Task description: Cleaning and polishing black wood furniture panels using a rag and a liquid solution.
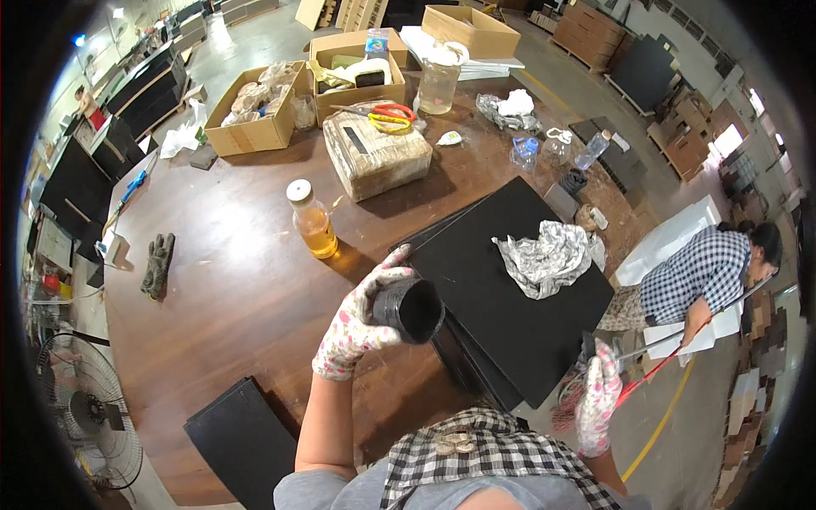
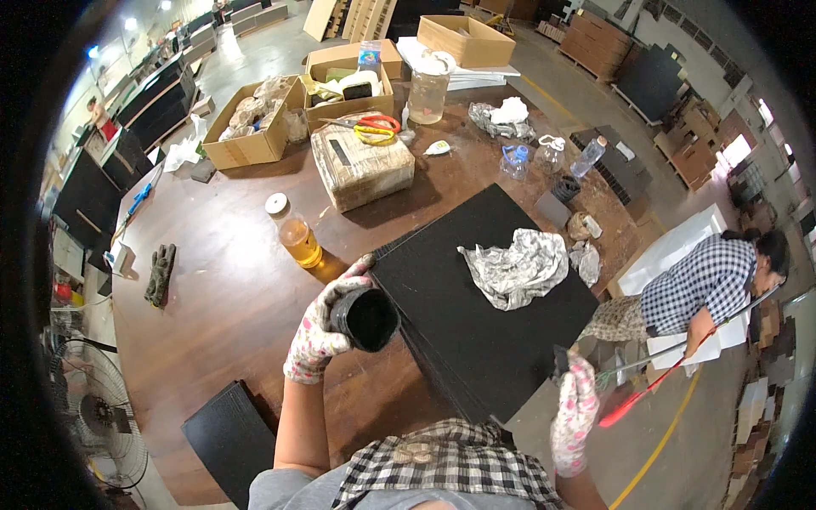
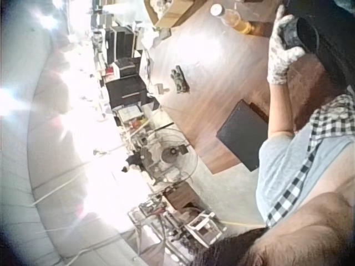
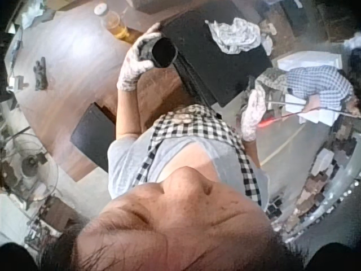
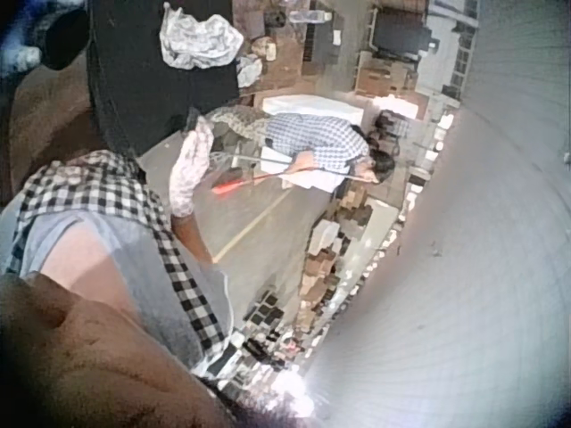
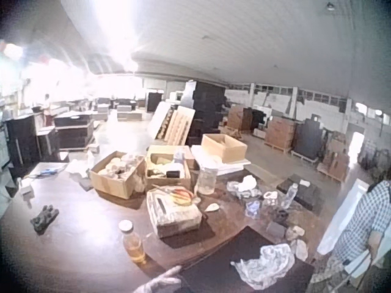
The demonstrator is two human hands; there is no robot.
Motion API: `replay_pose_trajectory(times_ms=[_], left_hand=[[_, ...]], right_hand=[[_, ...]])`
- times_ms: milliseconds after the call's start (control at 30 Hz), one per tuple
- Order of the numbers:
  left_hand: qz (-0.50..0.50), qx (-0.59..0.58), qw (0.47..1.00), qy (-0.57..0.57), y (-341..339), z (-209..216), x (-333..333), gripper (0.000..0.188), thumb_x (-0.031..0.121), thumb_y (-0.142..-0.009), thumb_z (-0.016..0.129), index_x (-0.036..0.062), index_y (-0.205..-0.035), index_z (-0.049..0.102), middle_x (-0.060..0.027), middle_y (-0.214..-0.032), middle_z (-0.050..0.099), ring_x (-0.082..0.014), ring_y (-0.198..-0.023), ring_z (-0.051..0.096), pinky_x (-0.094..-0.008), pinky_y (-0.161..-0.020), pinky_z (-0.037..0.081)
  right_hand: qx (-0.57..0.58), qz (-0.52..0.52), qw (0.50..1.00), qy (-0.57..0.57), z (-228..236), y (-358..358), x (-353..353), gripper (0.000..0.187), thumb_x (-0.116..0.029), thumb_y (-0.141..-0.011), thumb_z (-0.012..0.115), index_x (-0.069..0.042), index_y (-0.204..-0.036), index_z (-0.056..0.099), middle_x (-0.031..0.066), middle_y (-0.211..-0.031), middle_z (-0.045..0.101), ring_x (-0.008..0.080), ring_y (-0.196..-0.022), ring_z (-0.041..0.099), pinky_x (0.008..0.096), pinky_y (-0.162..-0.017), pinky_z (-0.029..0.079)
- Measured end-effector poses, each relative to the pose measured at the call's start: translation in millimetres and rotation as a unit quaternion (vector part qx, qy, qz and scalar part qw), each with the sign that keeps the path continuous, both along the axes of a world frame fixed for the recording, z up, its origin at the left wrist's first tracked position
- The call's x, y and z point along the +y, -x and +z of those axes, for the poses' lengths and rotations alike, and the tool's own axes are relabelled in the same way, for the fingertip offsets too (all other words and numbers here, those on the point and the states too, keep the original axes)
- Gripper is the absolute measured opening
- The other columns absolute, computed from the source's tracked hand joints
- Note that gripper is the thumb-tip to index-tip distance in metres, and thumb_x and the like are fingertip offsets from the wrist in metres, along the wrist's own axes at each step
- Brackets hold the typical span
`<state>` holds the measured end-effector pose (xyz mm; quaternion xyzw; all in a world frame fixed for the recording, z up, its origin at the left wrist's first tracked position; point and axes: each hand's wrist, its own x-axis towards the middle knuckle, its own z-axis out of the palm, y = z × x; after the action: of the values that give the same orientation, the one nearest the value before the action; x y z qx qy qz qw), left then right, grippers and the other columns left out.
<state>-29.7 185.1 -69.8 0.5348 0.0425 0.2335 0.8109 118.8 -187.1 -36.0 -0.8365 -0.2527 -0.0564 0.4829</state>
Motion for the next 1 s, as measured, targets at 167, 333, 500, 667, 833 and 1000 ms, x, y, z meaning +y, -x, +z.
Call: replay_pose_trajectory(times_ms=[167, 333, 500, 667, 833, 1000], left_hand=[[-0.024, 0.012, 0.999, -0.033, 38.2, 0.2, -42.2, 0.096, 0.047, -0.059, 0.098, 0.0047, -0.138, 0.061, -0.0221, -0.167, 0.024, -0.0288, -0.15, 0.034, -0.0422, -0.119, 0.033], [-0.089, 0.007, 0.996, -0.02, 67.3, -1.7, -84.0, 0.094, 0.045, -0.058, 0.098, 0.0083, -0.137, 0.063, -0.0244, -0.167, 0.026, -0.0346, -0.155, 0.025, -0.0459, -0.122, 0.025], [-0.091, 0.045, 0.994, 0.028, 72.1, 0.3, -105.8, 0.099, 0.054, -0.057, 0.096, 0.0049, -0.136, 0.064, -0.0278, -0.164, 0.028, -0.0397, -0.155, 0.024, -0.0499, -0.123, 0.018], [-0.195, 0.001, 0.972, 0.129, 67.9, -3.1, -129.2, 0.095, 0.043, -0.066, 0.095, 0.0016, -0.142, 0.057, -0.0262, -0.166, 0.026, -0.034, -0.153, 0.03, -0.0463, -0.123, 0.025], [-0.191, -0.007, 0.97, 0.148, 60.9, -11.4, -151.9, 0.099, 0.05, -0.067, 0.093, -0.0018, -0.142, 0.055, -0.0268, -0.162, 0.033, -0.0343, -0.153, 0.031, -0.0464, -0.123, 0.025], [-0.168, 0.021, 0.972, 0.162, 52.6, -1.3, -177.9, 0.098, 0.051, -0.068, 0.091, -0.004, -0.141, 0.055, -0.0296, -0.161, 0.034, -0.0367, -0.151, 0.034, -0.0479, -0.122, 0.026]], right_hand=[[0.178, -0.02, 0.969, -0.171, 2.7, -28.4, -22.7, 0.034, -0.003, -0.105, 0.049, 0.004, -0.137, 0.057, 0.015, -0.139, 0.06, 0.0232, -0.129, 0.057, 0.037, -0.111, 0.044], [-0.303, 0.098, 0.933, 0.166, 0.3, -92.5, -31.8, 0.036, -0.002, -0.107, 0.042, 0.0, -0.139, 0.057, 0.0183, -0.143, 0.059, 0.0299, -0.131, 0.057, 0.0398, -0.112, 0.044], [0.112, 0.042, 0.991, -0.054, -10.0, -139.7, -7.6, 0.039, -0.02, -0.105, 0.051, 0.001, -0.138, 0.059, 0.0156, -0.137, 0.062, 0.0271, -0.125, 0.059, 0.0359, -0.107, 0.045], [-0.043, 0.1, 0.991, -0.072, -1.7, -164.4, 30.0, 0.036, -0.023, -0.102, 0.066, 0.004, -0.126, 0.067, 0.0103, -0.121, 0.071, 0.0173, -0.114, 0.063, 0.0304, -0.103, 0.045], [0.045, 0.139, 0.988, -0.053, 3.7, -186.8, 64.6, 0.031, -0.023, -0.103, 0.064, 0.001, -0.122, 0.07, 0.0072, -0.12, 0.071, 0.0149, -0.115, 0.061, 0.0304, -0.103, 0.044], [-0.013, 0.181, 0.983, -0.022, 3.1, -205.1, 97.2, 0.029, -0.023, -0.103, 0.063, -0.001, -0.122, 0.071, 0.008, -0.117, 0.069, 0.0173, -0.115, 0.059, 0.0315, -0.104, 0.042]])
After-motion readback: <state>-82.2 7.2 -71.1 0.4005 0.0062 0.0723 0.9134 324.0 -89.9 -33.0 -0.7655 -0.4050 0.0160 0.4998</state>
